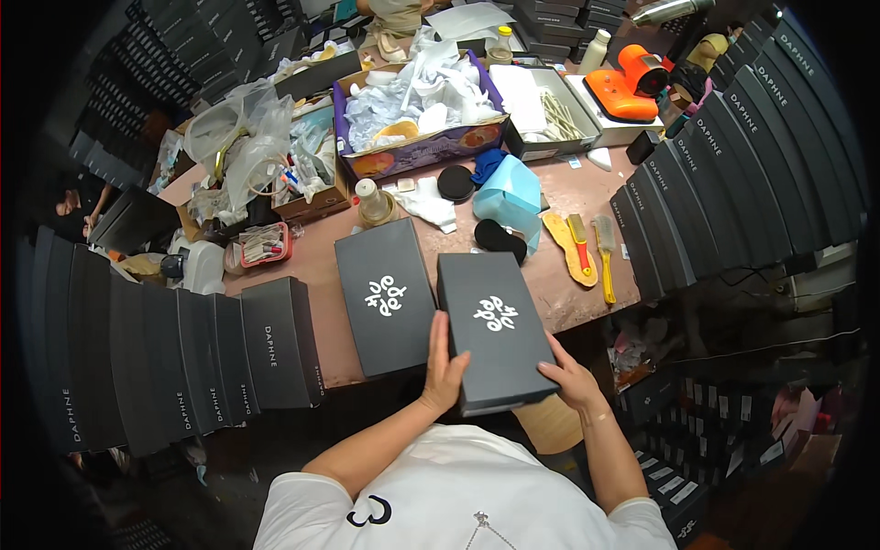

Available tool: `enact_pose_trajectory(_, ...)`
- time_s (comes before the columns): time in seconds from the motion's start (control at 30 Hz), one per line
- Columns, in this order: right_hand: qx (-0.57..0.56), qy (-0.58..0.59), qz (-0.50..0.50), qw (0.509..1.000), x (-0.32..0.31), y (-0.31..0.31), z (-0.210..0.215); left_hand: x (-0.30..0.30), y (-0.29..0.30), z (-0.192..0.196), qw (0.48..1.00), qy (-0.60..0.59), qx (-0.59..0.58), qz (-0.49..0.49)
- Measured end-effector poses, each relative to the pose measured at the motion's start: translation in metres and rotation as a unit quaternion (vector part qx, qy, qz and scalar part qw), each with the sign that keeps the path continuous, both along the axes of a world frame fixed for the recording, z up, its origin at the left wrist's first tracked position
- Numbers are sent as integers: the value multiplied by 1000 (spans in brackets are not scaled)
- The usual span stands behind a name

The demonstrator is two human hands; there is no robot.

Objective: Cleaning a shoe with a brush, wrapping it in tissue paper, and packing it into a box with a label.

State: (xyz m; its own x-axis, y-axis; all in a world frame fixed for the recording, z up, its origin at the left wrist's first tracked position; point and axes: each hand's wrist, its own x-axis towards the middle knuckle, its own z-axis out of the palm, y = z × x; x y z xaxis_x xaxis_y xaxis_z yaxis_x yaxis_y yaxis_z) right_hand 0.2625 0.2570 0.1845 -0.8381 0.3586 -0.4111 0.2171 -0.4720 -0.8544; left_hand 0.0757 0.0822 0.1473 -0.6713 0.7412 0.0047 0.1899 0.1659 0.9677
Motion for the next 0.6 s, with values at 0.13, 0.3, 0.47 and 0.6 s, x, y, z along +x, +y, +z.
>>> enact_pose_trajectory(0.13,84,-28,63,994,-61,33,-46,-6,-11,-42,975,-202,-48,84)
enact_pose_trajectory(0.3,132,-153,116,972,-102,51,-57,-29,-5,-25,930,-328,-83,145)
enact_pose_trajectory(0.47,29,-132,66,989,-104,70,-74,-52,0,-5,881,-441,-141,100)
enact_pose_trajectory(0.6,52,-46,-21,997,-98,69,-21,-36,6,12,925,-370,-56,60)
